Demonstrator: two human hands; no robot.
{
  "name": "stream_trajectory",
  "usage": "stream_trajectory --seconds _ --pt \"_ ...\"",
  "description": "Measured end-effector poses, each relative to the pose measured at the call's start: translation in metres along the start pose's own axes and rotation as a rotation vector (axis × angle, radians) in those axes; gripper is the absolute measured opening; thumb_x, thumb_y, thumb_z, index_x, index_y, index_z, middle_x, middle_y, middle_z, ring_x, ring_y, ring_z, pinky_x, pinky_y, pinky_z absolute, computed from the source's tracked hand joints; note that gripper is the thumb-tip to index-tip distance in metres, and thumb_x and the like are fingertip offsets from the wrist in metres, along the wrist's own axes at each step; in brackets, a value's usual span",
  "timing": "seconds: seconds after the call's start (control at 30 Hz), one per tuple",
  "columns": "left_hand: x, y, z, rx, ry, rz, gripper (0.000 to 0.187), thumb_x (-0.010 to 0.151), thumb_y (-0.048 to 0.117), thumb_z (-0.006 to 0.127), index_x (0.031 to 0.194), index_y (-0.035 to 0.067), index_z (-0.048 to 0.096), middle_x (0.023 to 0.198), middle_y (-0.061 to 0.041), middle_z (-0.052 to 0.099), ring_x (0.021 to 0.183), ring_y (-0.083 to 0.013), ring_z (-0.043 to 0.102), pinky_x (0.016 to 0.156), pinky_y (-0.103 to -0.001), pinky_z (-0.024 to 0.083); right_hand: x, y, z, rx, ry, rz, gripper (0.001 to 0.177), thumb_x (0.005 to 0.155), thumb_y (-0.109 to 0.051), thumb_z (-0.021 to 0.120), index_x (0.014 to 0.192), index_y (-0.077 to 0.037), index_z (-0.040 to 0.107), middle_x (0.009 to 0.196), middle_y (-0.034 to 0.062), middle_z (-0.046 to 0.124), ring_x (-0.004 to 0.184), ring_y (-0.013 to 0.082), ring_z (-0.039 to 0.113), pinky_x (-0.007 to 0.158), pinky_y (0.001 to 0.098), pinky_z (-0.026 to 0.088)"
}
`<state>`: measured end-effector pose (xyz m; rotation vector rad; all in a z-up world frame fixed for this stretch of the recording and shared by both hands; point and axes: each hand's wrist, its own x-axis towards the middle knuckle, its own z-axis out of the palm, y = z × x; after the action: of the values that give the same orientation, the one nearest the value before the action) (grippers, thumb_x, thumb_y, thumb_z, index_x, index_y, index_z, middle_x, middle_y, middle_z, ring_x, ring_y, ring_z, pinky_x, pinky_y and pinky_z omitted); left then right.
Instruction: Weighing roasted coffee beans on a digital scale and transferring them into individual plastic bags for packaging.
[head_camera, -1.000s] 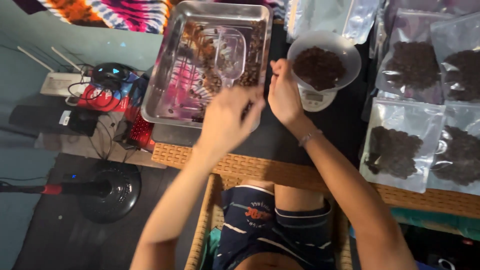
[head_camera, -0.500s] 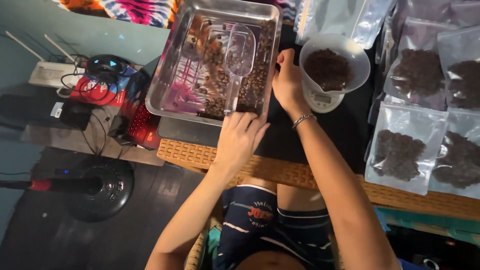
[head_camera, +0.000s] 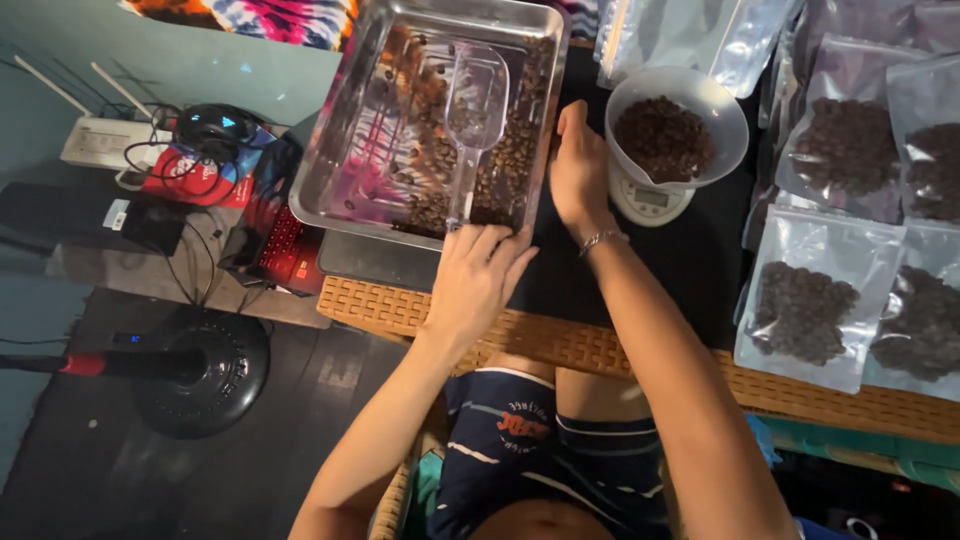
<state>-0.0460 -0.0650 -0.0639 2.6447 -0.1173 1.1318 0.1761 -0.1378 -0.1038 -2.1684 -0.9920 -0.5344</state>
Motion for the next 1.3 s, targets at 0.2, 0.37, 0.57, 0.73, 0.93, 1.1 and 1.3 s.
stream_trajectory --seconds 0.2,0.37,0.57,0.73,0.93,1.1,1.3 --pt "0.001 0.001 -0.001 -0.061 -0.005 -0.027 0.015 0.101 0.020 0.071 0.106 0.007 0.072 0.099 -0.005 0.060 0.089 -0.0263 0.054 0.073 -0.041 0.041 -0.026 -0.022 -0.046 0.082 -0.176 -0.077 0.036 0.072 0.024 0.029 0.090 -0.006 0.038 0.068 0.0053 0.037 0.055 0.0230 0.036 0.049 0.0413 0.026" --pt "-0.008 -0.003 0.013 -0.032 0.037 -0.051 0.016 0.097 0.024 0.074 0.103 0.010 0.077 0.095 -0.004 0.066 0.092 -0.0232 0.064 0.078 -0.034 0.042 -0.056 -0.025 -0.079 -0.075 -0.355 0.017 0.019 0.093 0.003 0.057 0.104 -0.009 0.046 0.078 0.0161 0.058 0.085 0.0395 0.067 0.076 0.0484 0.055" --pt "-0.002 0.010 0.011 -0.102 0.023 -0.075 0.012 0.096 0.019 0.073 0.101 0.009 0.077 0.094 -0.003 0.065 0.090 -0.0224 0.063 0.077 -0.032 0.039 -0.045 -0.025 -0.145 0.075 -0.183 0.110 0.023 0.095 -0.019 0.080 0.095 -0.016 0.057 0.083 0.0048 0.072 0.082 0.0284 0.074 0.070 0.0374 0.057" --pt "0.002 0.024 0.006 -0.133 -0.030 -0.070 0.017 0.103 0.015 0.067 0.114 0.004 0.072 0.103 -0.005 0.058 0.089 -0.0243 0.054 0.075 -0.039 0.038 -0.012 -0.003 -0.188 0.397 -0.084 0.014 0.022 0.105 0.005 0.072 0.114 0.000 0.052 0.110 0.0171 0.070 0.102 0.0262 0.073 0.089 0.0313 0.061" --pt "0.002 0.028 0.003 -0.015 -0.043 -0.051 0.026 0.102 0.026 0.070 0.118 0.006 0.071 0.107 -0.008 0.059 0.091 -0.0263 0.053 0.075 -0.041 0.039 0.009 0.042 -0.188 0.163 -0.218 0.033 0.023 0.101 0.004 0.070 0.123 0.005 0.064 0.118 0.0164 0.075 0.111 0.0284 0.073 0.100 0.0362 0.058" --pt "0.005 0.035 -0.003 0.041 -0.106 -0.056 0.035 0.104 0.032 0.066 0.129 0.008 0.065 0.122 -0.009 0.059 0.106 -0.0276 0.057 0.087 -0.041 0.044 0.034 0.069 -0.193 -0.002 -0.054 -0.044 0.008 0.110 0.001 0.071 0.114 -0.004 0.076 0.106 0.0098 0.079 0.093 0.0197 0.076 0.079 0.0278 0.062" --pt "0.003 0.030 -0.001 -0.015 -0.109 0.100 0.035 0.103 0.031 0.067 0.128 0.007 0.066 0.124 -0.009 0.062 0.111 -0.0291 0.056 0.087 -0.042 0.045 0.085 0.118 -0.175 -0.081 -0.090 0.071 0.016 0.107 -0.006 0.080 0.106 -0.007 0.064 0.100 0.0086 0.067 0.086 0.0232 0.060 0.073 0.0424 0.048"
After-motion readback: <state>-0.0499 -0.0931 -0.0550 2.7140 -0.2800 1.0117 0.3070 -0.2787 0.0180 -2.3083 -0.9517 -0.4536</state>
